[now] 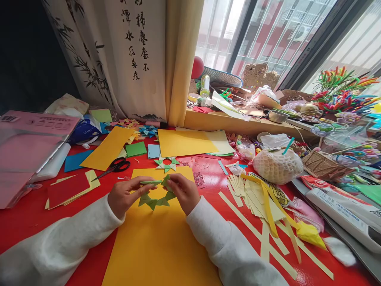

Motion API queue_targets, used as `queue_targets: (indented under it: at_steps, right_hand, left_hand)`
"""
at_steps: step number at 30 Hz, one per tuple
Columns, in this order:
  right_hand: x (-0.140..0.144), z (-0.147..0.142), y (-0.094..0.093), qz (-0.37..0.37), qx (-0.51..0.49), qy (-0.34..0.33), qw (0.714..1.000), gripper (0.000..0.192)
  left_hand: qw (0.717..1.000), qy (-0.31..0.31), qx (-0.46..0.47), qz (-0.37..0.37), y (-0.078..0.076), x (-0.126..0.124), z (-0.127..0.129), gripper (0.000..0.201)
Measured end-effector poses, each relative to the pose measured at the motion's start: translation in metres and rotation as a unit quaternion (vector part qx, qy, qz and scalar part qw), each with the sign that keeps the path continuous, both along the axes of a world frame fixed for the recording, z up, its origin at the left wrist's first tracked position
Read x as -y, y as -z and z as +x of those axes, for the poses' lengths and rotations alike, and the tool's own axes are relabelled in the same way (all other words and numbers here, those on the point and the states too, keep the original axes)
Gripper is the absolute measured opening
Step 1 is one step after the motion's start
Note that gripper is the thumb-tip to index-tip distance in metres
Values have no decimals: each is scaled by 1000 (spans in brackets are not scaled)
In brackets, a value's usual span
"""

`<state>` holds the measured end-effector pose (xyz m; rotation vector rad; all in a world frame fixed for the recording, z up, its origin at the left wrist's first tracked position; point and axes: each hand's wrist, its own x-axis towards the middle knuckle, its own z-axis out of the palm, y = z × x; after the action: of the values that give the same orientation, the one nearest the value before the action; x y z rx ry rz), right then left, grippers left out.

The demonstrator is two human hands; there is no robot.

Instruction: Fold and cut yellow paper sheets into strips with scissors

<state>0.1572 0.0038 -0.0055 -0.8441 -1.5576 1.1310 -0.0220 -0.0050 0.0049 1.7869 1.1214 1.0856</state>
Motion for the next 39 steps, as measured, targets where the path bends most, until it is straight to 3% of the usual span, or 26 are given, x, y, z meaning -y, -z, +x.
queue_targets:
  at_steps: [10,18,39]
  right_hand:
    - [5,0,4,54,39,17,998,10]
    - [9,-2,2,103,10,40,994,13]
    - [10,0,6,143,26,28,989,19]
  left_hand:
    - [987,-18,-68,146,1,6,2,16]
    - [950,-2,-76,302,6,7,1,22]
    - [943,14,-83,321,1,11,1,19]
